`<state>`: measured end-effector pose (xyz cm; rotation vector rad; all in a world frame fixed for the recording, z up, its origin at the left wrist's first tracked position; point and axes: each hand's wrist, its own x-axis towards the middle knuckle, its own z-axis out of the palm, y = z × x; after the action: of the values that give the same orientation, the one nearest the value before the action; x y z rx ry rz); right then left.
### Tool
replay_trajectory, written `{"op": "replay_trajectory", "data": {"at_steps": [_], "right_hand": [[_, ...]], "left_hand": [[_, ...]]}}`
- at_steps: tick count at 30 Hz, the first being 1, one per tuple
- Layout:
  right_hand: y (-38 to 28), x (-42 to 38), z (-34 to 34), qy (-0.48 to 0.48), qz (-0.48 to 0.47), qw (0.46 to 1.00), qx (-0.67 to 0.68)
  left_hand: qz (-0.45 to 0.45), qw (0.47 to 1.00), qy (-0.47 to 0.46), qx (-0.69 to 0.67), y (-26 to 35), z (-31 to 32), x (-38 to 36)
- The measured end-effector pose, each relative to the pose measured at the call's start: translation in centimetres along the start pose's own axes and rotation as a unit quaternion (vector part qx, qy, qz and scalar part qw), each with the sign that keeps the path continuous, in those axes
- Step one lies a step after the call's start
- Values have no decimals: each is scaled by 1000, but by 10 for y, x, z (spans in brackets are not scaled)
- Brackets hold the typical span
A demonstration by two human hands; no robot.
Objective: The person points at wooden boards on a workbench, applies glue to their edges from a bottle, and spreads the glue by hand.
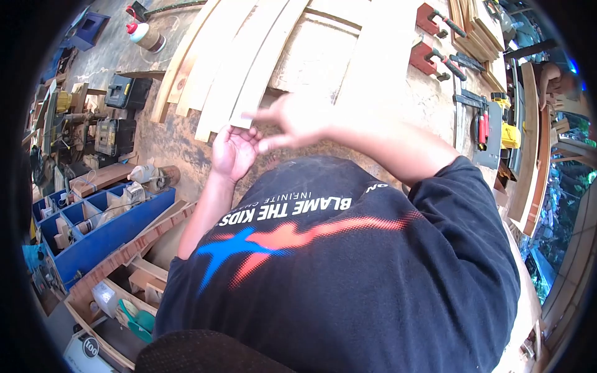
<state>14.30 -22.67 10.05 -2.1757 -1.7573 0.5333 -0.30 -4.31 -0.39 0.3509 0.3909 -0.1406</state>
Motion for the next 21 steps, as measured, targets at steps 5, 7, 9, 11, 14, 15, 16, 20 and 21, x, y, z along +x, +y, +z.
{"op": "replay_trajectory", "data": {"at_steps": [5,7,9,11,14,15,16,20,21], "right_hand": [[47,16,5,86,164,980,66],[50,21,-8,108,180,976,60],[40,18,-9,85,93,992,0],[26,15,-7,-26,7,998,-61],[41,23,-24,-90,113,988,-46],[70,27,-13,-21,107,993,-34],[99,30,-2,48,98,994,-22],[67,23,-17,28,74,997,-23],[39,17,-23,-37,19,999,-35]], "left_hand": [[-4,1000,0,3,-1,-9,2],[-4,1000,2,4,-1,-9,1],[0,1000,7,3,-2,-7,1],[1,1000,4,6,-1,-5,1],[-2,1000,10,8,0,-8,0],[-3,1000,14,8,0,-9,-1],[-2,1000,24,9,-1,-7,-2],[-4,1000,27,15,0,-1,0],[-4,1000,21,14,1,-1,0]]}}
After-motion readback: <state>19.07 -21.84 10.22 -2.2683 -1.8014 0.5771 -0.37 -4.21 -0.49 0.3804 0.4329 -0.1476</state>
